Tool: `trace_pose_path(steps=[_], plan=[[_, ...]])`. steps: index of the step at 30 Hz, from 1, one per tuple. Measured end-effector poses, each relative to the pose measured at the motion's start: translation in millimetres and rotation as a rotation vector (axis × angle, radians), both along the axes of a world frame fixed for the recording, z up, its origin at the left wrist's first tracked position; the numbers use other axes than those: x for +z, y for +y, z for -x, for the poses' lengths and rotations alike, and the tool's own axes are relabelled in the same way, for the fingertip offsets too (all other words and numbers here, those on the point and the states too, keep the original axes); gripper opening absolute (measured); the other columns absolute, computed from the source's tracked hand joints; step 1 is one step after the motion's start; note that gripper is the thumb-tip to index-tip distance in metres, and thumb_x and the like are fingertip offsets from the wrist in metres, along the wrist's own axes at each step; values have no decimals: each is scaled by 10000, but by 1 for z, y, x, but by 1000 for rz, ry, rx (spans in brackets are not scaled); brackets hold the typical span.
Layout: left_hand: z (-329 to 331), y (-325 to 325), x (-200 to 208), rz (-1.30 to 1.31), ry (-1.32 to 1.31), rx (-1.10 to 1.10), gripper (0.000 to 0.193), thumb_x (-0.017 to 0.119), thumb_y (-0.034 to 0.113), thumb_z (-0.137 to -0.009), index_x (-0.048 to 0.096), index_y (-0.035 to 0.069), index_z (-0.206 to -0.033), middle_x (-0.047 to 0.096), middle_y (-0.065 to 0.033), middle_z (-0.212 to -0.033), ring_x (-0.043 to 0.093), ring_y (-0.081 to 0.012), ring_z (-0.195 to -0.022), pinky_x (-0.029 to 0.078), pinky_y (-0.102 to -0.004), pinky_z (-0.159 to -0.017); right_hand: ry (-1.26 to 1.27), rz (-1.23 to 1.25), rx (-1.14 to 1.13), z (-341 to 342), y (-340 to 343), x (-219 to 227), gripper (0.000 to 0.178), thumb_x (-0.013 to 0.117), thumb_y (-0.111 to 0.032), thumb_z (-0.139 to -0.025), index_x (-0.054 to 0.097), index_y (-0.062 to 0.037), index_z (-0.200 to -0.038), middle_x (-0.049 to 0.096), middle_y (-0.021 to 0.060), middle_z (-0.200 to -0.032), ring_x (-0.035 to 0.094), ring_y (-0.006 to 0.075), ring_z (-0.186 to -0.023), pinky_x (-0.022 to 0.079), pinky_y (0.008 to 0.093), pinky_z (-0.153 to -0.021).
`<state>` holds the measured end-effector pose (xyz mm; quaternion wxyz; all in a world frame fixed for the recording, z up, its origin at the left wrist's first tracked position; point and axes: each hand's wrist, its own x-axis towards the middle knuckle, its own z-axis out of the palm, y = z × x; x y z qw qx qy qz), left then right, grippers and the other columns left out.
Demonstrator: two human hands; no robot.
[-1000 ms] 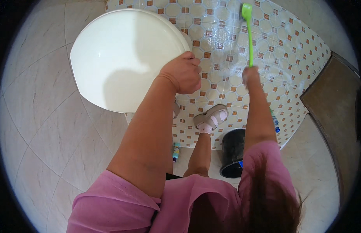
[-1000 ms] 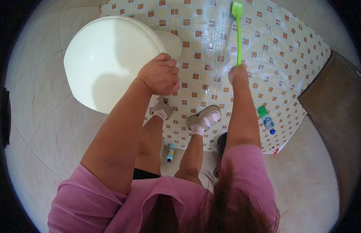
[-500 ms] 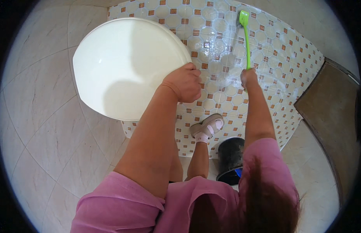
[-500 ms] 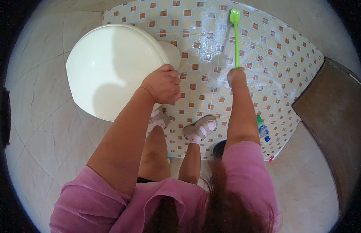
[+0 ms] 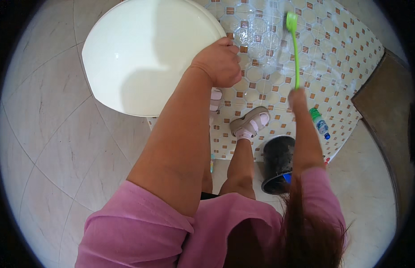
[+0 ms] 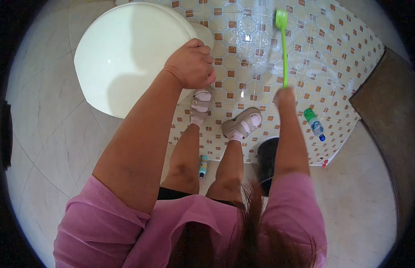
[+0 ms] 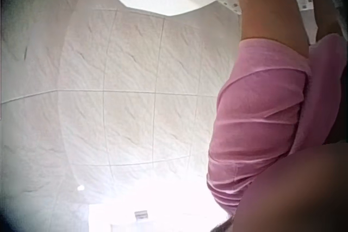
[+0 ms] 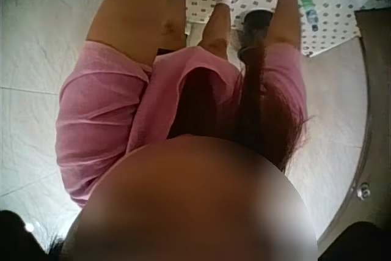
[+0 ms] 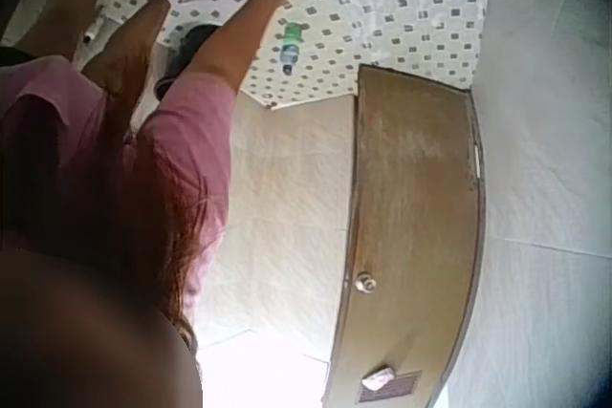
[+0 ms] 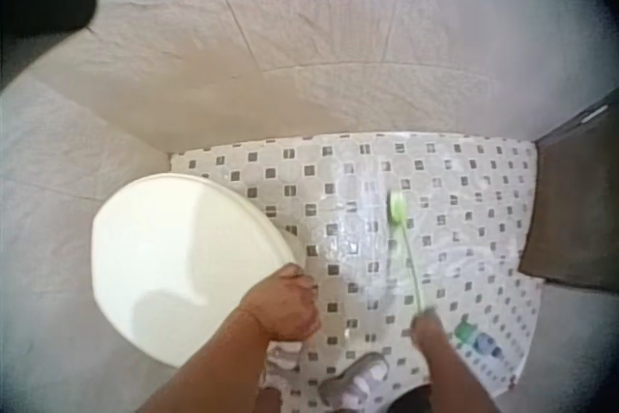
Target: Scrubbing the toilet and bathroom floor with a brush and water.
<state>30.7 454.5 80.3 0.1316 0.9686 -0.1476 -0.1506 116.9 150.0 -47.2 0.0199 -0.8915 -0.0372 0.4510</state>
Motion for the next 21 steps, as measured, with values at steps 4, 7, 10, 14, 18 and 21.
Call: trace_pose_path(steps=[4, 7, 10, 14, 18, 21], plan=[[1, 0, 0, 25, -34, 25, 200, 506, 246, -636, 572, 127, -490, 523, 33, -570, 477, -129, -673, 337, -275, -767, -85, 24, -243, -47, 48, -31, 310, 395, -193, -771, 404, 100, -874, 509, 301, -869, 519, 389, -838, 432, 422, -704], [3, 3, 1, 47, -57, 42, 192, 516, 243, -629, 563, 125, -486, 521, 29, -566, 478, -131, -664, 344, -280, -762, -130, -110, -93, 14, -1, -39, 300, 389, -214, -768, 405, 55, -899, 518, 290, -851, 518, 393, -825, 425, 450, -699], [5, 4, 0, 31, -84, 48, 189, 519, 240, -627, 556, 123, -482, 524, 27, -567, 480, -132, -661, 349, -286, -758, 53, 134, -247, 107, -60, -3, 393, 397, -311, -795, 370, 6, -1025, 486, 253, -975, 466, 394, -934, 370, 451, -792], [3, 0, 1, 41, -50, 49, 192, 524, 239, -621, 552, 117, -475, 527, 29, -564, 477, -131, -659, 350, -283, -756, 132, 244, -235, 103, -58, 19, 430, 349, -235, -807, 274, 46, -1124, 491, 262, -996, 501, 358, -916, 398, 425, -777], [1, -1, 2, 60, -119, 63, 182, 529, 228, -612, 552, 117, -470, 521, 31, -557, 468, -131, -651, 350, -281, -755, -96, -4, -237, -29, 13, -23, 294, 346, -182, -769, 408, 59, -926, 493, 304, -922, 490, 409, -881, 412, 433, -742], [-5, -5, 0, 20, -15, 42, 201, 514, 266, -640, 572, 140, -495, 554, 41, -621, 476, -115, -726, 318, -271, -782, -174, 30, -254, -86, 29, -22, 314, 346, -193, -772, 397, 55, -958, 498, 303, -919, 497, 409, -875, 409, 434, -754]])
